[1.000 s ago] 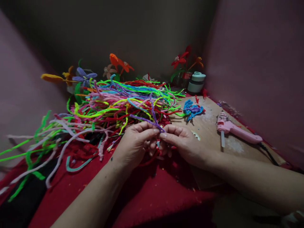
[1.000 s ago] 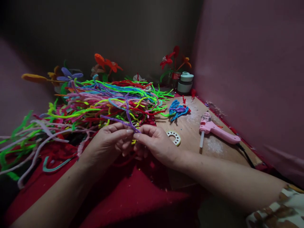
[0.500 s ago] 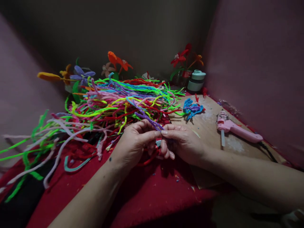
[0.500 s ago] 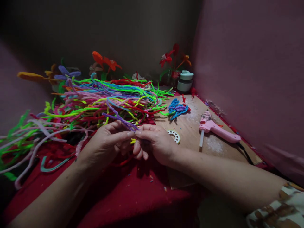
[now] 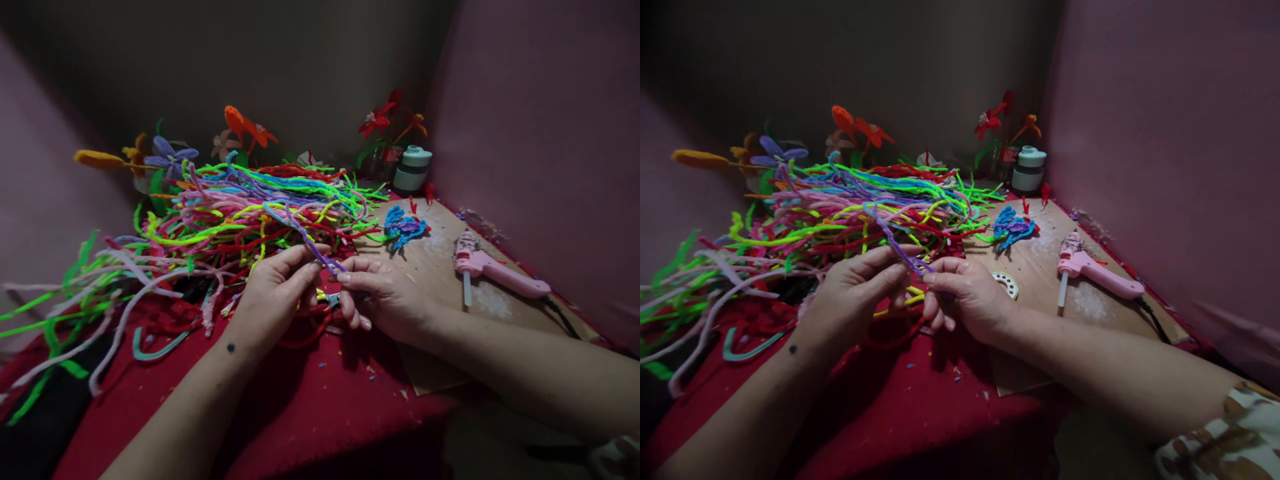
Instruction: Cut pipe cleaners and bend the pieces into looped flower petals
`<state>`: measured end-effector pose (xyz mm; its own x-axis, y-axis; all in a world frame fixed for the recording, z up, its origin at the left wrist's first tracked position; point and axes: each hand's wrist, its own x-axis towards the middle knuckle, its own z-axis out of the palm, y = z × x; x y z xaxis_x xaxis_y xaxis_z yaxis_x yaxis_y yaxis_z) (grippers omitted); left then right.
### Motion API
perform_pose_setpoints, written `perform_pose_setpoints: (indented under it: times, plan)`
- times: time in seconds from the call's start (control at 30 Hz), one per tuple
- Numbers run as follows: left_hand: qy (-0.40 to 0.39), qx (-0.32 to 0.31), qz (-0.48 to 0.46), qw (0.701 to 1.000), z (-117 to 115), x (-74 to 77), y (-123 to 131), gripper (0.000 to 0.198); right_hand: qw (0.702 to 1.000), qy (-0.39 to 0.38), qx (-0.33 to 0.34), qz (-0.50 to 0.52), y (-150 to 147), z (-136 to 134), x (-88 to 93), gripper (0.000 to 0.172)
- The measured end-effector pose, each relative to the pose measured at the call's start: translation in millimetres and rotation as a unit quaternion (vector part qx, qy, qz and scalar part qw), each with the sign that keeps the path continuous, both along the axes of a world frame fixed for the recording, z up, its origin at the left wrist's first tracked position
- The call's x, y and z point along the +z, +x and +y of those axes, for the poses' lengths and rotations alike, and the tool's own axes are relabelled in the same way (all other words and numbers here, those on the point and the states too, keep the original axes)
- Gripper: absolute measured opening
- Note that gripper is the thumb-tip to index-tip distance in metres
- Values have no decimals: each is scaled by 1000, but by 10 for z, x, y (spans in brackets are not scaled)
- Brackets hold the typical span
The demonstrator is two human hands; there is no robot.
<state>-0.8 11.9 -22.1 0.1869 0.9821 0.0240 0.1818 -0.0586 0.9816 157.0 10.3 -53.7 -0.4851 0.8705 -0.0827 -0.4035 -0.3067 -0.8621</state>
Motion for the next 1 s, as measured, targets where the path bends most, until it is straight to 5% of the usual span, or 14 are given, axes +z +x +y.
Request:
perform_pose_setpoints:
  times: [0.17, 0.27, 0.33, 0.43, 0.53, 0.67, 1.0]
  plan:
    - [94, 109, 14, 990, 51, 51, -110, 35, 999, 13, -44, -3, 18, 40, -11, 10]
    - [94, -15, 211, 973, 99, 71, -228, 16, 996, 31, -80, -24, 41, 77, 19, 11]
    - [103, -148, 367, 913, 129, 28, -283, 10, 992, 41, -107, -52, 59, 90, 65, 11]
    - [183, -194, 507, 820, 155, -105, -295, 8, 986, 43, -130, -93, 81, 94, 141, 10]
    - [222, -198, 558, 775, 154, -226, -252, 9, 983, 42, -137, -114, 88, 91, 183, 9]
    - [232, -182, 583, 757, 149, -251, -242, 12, 984, 33, -139, -109, 87, 84, 199, 7]
    - [268, -73, 659, 699, 192, 123, -461, 34, 976, 70, -195, -72, 223, 187, 277, 7]
